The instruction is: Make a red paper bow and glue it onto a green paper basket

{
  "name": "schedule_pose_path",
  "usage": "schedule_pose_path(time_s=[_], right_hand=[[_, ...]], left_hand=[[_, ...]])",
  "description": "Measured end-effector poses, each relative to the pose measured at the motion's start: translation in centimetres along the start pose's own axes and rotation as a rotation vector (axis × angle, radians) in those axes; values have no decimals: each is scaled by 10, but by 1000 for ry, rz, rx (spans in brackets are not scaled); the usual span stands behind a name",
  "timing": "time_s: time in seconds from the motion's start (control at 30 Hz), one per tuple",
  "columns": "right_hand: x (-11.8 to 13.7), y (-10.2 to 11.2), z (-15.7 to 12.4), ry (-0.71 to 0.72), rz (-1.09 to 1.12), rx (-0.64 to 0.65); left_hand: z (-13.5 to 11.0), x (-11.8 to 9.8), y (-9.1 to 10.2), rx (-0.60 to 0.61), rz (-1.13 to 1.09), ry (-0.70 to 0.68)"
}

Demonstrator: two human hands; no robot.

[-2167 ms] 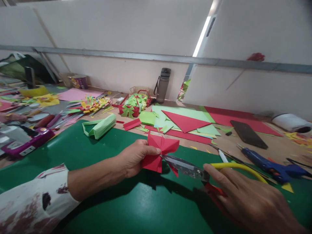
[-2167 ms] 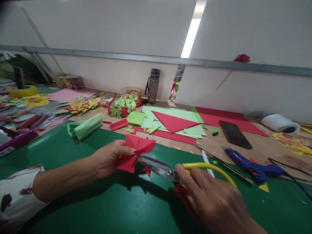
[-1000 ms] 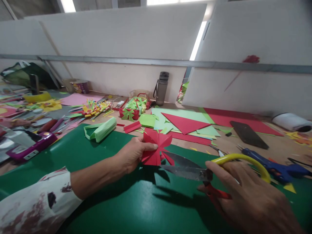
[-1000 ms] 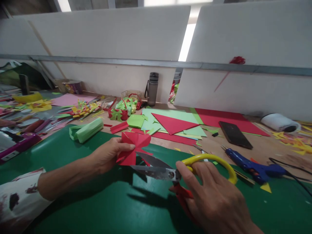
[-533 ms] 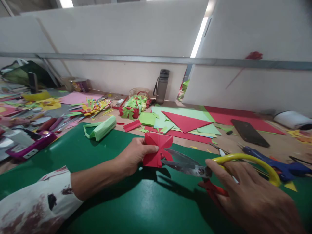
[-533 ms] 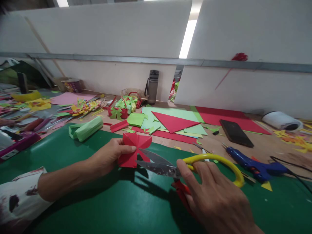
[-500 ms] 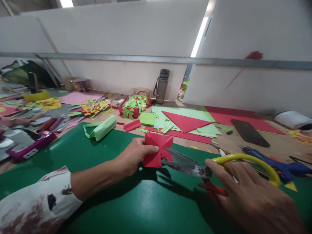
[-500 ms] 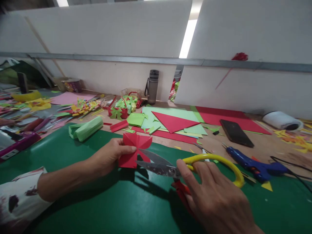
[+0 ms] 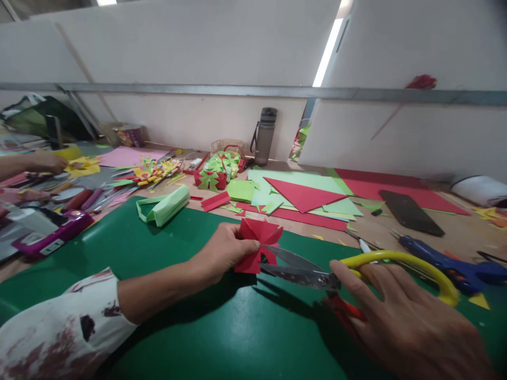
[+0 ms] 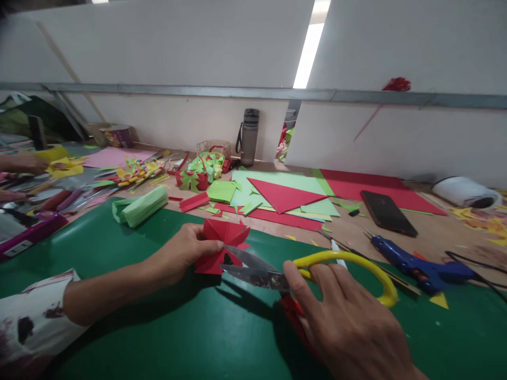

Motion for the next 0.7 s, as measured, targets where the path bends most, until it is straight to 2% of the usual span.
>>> schedule_pose_path(time_s=[0.47, 0.7], right_hand=[[1, 4, 2, 27, 14, 8], [2, 3, 3, 18, -1, 3]], left_hand=[[0, -5, -1, -24, 120, -18], [1, 1, 4, -61, 76, 43]])
Point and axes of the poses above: each hand's wrist, its own z-axis towards the middle knuckle, its own y-axis out of the back of the hand, x = y × z, the point moved 7 cm from there along z, towards the middle knuckle, and after that the axes turned 13 degrees about -z, right-handed, at the moved point
